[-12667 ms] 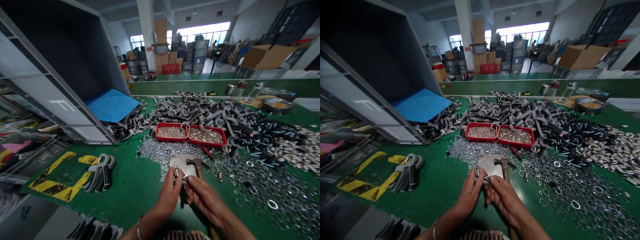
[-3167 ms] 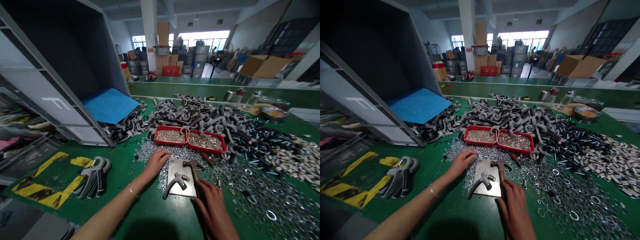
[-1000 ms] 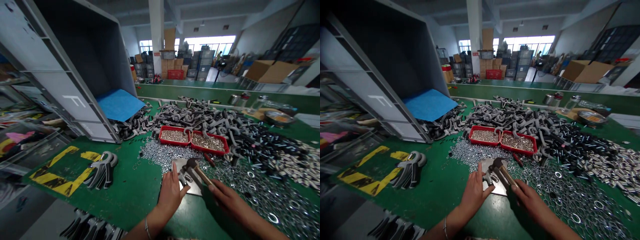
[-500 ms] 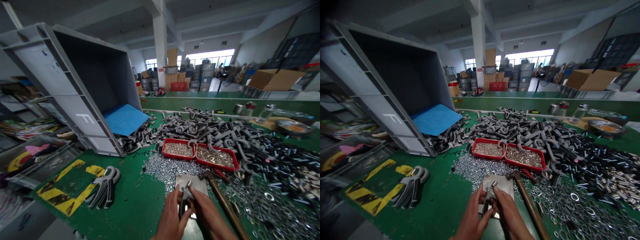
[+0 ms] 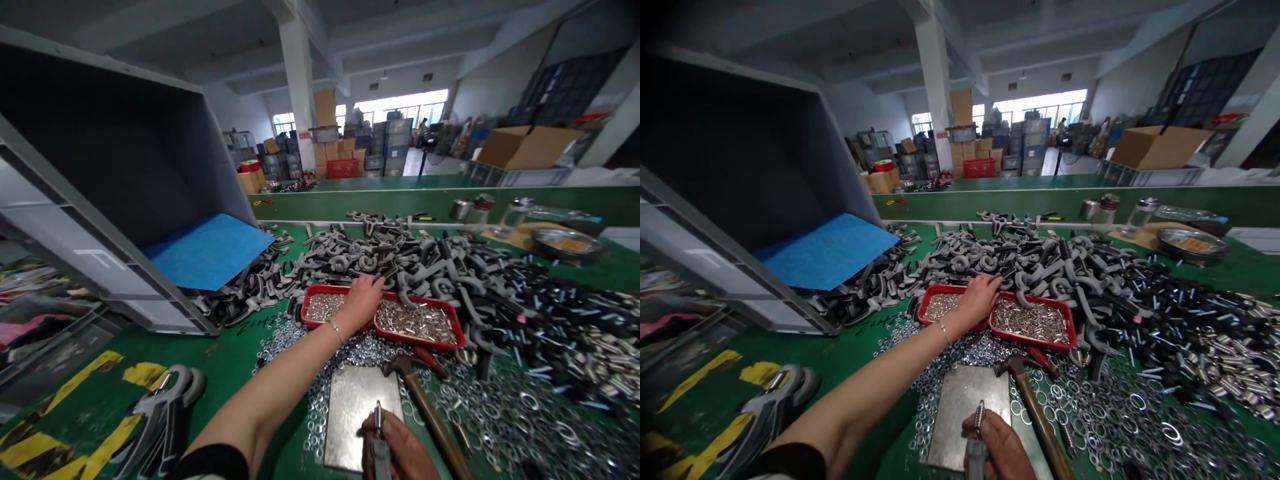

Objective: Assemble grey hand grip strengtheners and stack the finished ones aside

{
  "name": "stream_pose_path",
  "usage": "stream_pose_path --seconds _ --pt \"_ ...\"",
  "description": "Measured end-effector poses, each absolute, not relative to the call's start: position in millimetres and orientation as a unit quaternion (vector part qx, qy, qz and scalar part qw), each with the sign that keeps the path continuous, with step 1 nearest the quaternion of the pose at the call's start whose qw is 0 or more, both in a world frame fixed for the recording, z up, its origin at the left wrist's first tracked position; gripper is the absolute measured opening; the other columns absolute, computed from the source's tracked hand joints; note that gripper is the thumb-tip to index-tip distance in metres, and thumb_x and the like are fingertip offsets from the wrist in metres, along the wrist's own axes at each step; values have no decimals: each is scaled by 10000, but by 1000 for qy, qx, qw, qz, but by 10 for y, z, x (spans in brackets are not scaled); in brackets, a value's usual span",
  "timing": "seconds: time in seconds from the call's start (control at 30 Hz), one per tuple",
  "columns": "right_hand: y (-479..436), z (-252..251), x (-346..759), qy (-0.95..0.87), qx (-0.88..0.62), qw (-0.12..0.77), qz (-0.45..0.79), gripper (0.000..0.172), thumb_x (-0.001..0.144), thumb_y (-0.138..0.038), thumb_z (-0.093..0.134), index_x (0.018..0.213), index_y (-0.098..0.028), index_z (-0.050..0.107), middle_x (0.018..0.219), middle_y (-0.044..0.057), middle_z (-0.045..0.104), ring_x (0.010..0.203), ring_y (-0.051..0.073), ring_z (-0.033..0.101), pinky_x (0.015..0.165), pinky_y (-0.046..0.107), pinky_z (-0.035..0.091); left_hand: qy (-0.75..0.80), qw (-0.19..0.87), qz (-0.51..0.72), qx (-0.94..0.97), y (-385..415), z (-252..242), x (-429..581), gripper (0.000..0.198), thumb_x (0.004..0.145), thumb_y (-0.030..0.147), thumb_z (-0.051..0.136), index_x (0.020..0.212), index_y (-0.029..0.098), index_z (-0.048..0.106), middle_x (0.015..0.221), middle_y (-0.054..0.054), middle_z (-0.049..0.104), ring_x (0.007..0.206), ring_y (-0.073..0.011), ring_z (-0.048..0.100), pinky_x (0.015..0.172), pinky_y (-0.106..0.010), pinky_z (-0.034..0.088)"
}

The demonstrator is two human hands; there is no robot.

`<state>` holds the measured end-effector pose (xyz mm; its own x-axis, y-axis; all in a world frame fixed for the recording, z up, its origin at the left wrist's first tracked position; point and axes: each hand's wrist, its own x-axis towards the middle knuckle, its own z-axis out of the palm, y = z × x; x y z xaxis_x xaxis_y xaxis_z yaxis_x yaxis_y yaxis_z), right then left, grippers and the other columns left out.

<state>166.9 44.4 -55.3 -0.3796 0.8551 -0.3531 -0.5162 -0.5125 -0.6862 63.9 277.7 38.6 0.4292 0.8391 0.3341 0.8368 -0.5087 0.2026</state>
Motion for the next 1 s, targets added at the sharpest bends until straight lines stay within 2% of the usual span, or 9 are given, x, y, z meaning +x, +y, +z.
stream_pose_path --seconds 0.1,0.23,0.43,0.53,0.6,0.67,0.8,0.9,1.0 --pt "426 -635 1707 -274 -342 414 798 444 809 -628 665 875 -190 679 613 -41 498 477 72 415 460 195 321 527 7 202 826 3057 387 874 286 910 50 452 1131 -7 625 1068 -251 630 1054 -314 573 920 -464 430" --pt "389 -665 1741 -321 -336 382 799 433 806 -615 676 875 -187 677 646 -33 527 504 79 456 468 192 333 521 28 209 827 3220 541 934 236 867 -5 457 894 30 688 947 -220 662 1071 -323 563 962 -472 407" --pt "405 -390 1814 -307 -304 415 800 372 890 -523 624 772 -171 648 639 -13 575 533 100 511 528 216 409 484 105 297 817 2483 801 486 288 951 111 467 1201 183 592 1214 -94 622 1133 -205 563 1009 -362 434" --pt "504 -208 1936 -275 -305 443 797 361 953 -466 545 919 -144 705 782 60 679 657 146 610 629 258 486 383 360 399 751 1563 717 84 318 933 214 556 1247 261 570 1324 -81 559 1242 -237 508 1093 -419 373" --pt "577 -143 2003 -221 -302 479 794 255 926 -395 613 1037 -186 707 964 69 704 858 184 652 748 288 520 309 520 375 703 916 538 -151 486 877 341 658 1338 271 522 1417 -107 465 1344 -305 407 1130 -491 314" --pt "610 -129 2007 -188 -291 502 793 148 892 -346 669 964 -227 720 1033 47 701 976 194 640 811 297 522 265 637 347 635 373 280 -291 579 807 458 723 1315 248 541 1432 -116 416 1372 -329 366 1136 -503 295" --pt "475 -129 1789 -243 -308 451 801 271 929 -410 603 930 -176 738 859 60 715 729 150 635 740 282 524 370 692 429 447 -180 -182 -281 380 755 466 764 911 175 576 1006 -69 579 925 -220 639 867 -395 501" --pt "304 -14 1592 -322 -305 393 805 443 924 -503 559 1108 -127 704 764 68 694 659 184 623 681 338 525 407 716 414 388 -229 -209 -219 468 728 391 794 1042 193 509 896 -38 612 714 -164 621 644 -295 493" --pt "216 169 1564 -375 -307 380 788 449 917 -518 552 1123 -142 684 776 70 686 683 212 631 637 343 507 384 697 426 431 -206 -25 -212 462 769 362 759 1126 178 533 952 -59 626 784 -160 599 665 -272 462"
